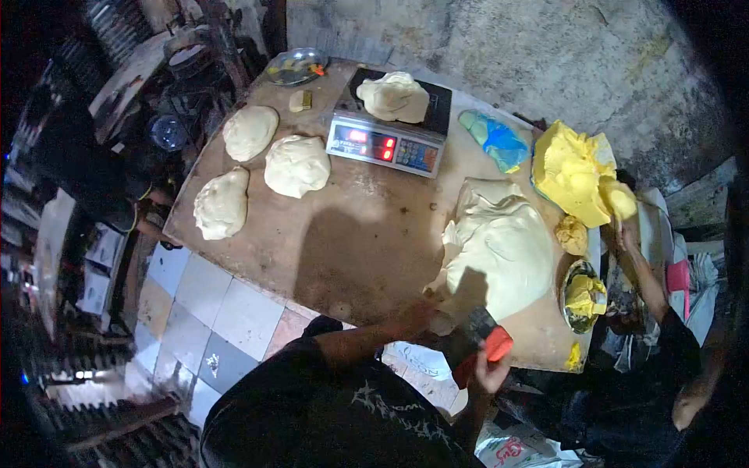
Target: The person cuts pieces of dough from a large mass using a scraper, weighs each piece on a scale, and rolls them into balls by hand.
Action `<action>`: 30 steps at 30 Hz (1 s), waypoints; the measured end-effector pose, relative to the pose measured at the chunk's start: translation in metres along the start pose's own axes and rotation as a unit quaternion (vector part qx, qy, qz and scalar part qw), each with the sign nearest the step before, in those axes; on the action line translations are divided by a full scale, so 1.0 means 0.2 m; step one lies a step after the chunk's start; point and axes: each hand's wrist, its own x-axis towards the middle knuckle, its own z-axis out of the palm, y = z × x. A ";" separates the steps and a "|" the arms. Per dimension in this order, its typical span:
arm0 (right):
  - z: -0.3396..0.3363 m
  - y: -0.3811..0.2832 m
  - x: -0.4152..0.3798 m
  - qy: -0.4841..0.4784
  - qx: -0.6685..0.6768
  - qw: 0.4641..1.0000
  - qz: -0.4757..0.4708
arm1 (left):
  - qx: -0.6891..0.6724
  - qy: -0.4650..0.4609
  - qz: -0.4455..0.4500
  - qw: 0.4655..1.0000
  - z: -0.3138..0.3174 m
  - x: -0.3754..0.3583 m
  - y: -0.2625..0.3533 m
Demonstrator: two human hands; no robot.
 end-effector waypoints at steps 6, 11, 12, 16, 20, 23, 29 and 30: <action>0.54 -0.36 0.17 -0.217 -0.213 0.947 0.107 | -0.139 -0.086 -0.236 0.958 -0.78 -0.14 -0.03; 0.92 -0.54 0.33 -0.195 -0.245 0.937 0.157 | -0.183 -0.286 -0.271 0.901 -0.94 -0.05 -0.25; 0.96 -0.55 0.37 -0.167 -0.201 0.954 0.147 | -0.170 -0.225 -0.270 0.921 -1.01 0.04 -0.34; 1.07 -0.59 0.58 -0.134 -0.279 0.945 0.106 | -0.113 0.045 -0.264 0.957 -1.45 0.63 -0.86; 1.21 -0.55 0.85 -0.118 -0.139 0.962 0.204 | 0.024 0.339 -0.030 0.940 -1.84 1.37 -1.49; 1.52 -0.72 1.18 -0.134 -0.149 0.975 0.098 | 0.124 0.199 -0.049 0.971 -1.84 1.60 -1.76; 2.35 -0.88 1.76 -0.248 -0.307 0.915 -0.080 | -0.036 0.169 -0.122 0.977 -1.90 1.39 -1.64; 2.48 -0.81 1.85 -0.279 -0.340 0.892 -0.099 | -0.036 0.170 -0.127 0.976 -1.83 1.33 -1.64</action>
